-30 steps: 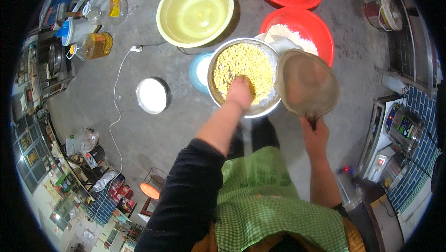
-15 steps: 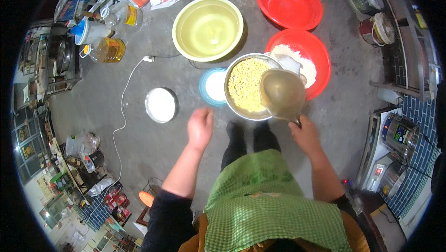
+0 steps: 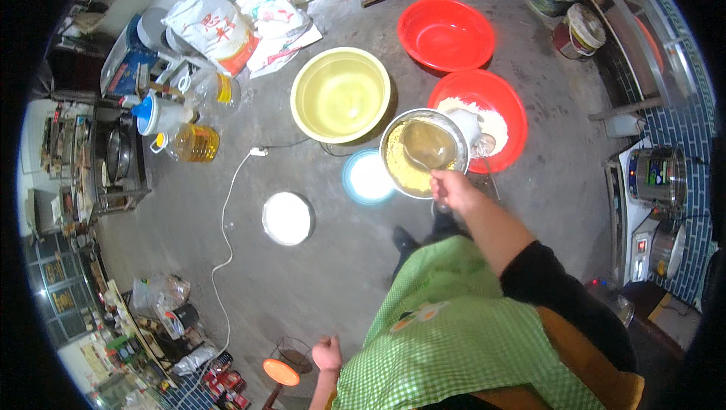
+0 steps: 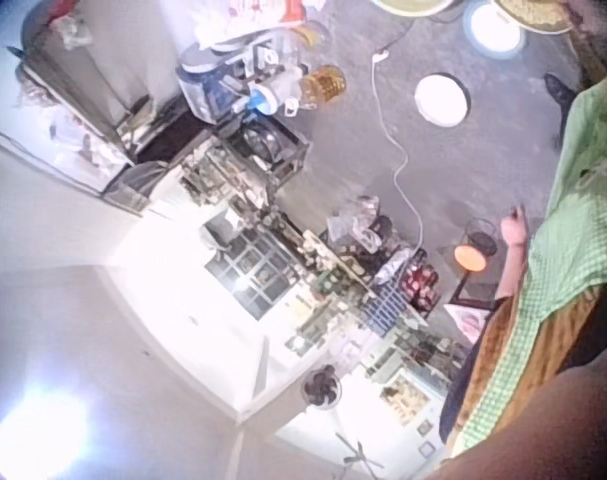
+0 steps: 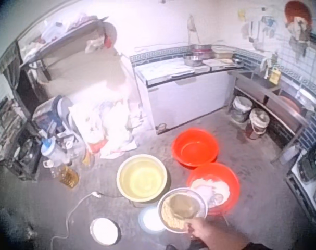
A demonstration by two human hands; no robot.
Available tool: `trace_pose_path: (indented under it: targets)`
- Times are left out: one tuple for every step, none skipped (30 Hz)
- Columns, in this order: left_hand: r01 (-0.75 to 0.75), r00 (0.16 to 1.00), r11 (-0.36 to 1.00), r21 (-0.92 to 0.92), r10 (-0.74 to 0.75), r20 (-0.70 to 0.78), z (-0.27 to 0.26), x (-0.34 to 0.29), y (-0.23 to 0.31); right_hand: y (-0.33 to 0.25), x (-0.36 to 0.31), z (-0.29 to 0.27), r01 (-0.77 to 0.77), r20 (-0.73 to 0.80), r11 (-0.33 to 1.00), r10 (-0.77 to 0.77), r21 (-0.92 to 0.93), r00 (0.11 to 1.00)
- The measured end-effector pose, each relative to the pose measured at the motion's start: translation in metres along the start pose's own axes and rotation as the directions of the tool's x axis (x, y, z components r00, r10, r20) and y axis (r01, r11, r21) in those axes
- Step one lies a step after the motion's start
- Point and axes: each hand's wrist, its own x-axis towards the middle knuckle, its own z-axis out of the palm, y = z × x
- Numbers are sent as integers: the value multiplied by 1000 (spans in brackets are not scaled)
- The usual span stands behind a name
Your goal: The person pours water into a grain mill containing yellow grains, then operates the mill to grind the contents into a white paste. They collect the paste in a red basin, add water, and stir the mixture with a ladle. The person then transfers the mixture back into the mill for further processing.
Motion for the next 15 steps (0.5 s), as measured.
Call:
trace_pose_path:
  targets:
    - [45, 999, 996, -74, -44, 5, 6, -2, -11, 9, 2, 2, 8, -18, 990, -6, 138, 1000]
    - [100, 995, 987, -128, -99, 20, 11, -5, -21, 18, 3, 5, 12, -14, 954, -8, 299, 1000]
    - [161, 987, 973, -168, -158, 35, 15, -7, -30, 26, 4, 8, 65, -50, 938, -51, 342, 997]
    - [160, 987, 959, -235, -160, 18, 18, -8, -38, 34, 4, 12, 81, -67, 932, -61, 354, 996]
    - [160, 986, 943, -290, -168, -2, 22, -6, -45, 42, 4, 15, 100, -84, 918, -73, 384, 994]
    - [193, 979, 916, -353, -204, 6, 24, -3, -50, 49, 3, 19, 124, -114, 897, -83, 425, 990]
    - [158, 986, 906, -392, -170, 4, 25, 0, -55, 55, 1, 22, 115, -122, 871, -64, 478, 990]
    - [81, 992, 937, -340, -109, -64, 24, 3, -62, 61, 0, 25, 108, -98, 873, -69, 475, 993]
    - [27, 992, 956, -293, -63, -113, 24, 5, -68, 66, -1, 29, 104, -88, 871, -69, 481, 994]
    - [-25, 987, 969, -245, -14, -159, 25, 8, -74, 69, -2, 32, 102, -113, 864, -53, 494, 992]
    - [21, 989, 947, -320, -67, -133, 26, 11, -80, 73, -4, 33, 120, -116, 888, -75, 445, 990]
    - [68, 988, 918, -392, -117, -103, 29, 14, -87, 74, -5, 34, 120, -119, 911, -79, 395, 990]
    - [84, 985, 877, -473, -144, -92, 32, 18, -94, 76, -5, 36, 117, -116, 929, -81, 352, 990]
    - [55, 983, 900, -432, -125, -135, 36, 22, -102, 76, -5, 37, 121, -119, 944, -88, 307, 989]
    - [-3, 977, 917, -400, -83, -198, 42, 25, -109, 76, -6, 36, 149, -112, 960, -125, 238, 986]
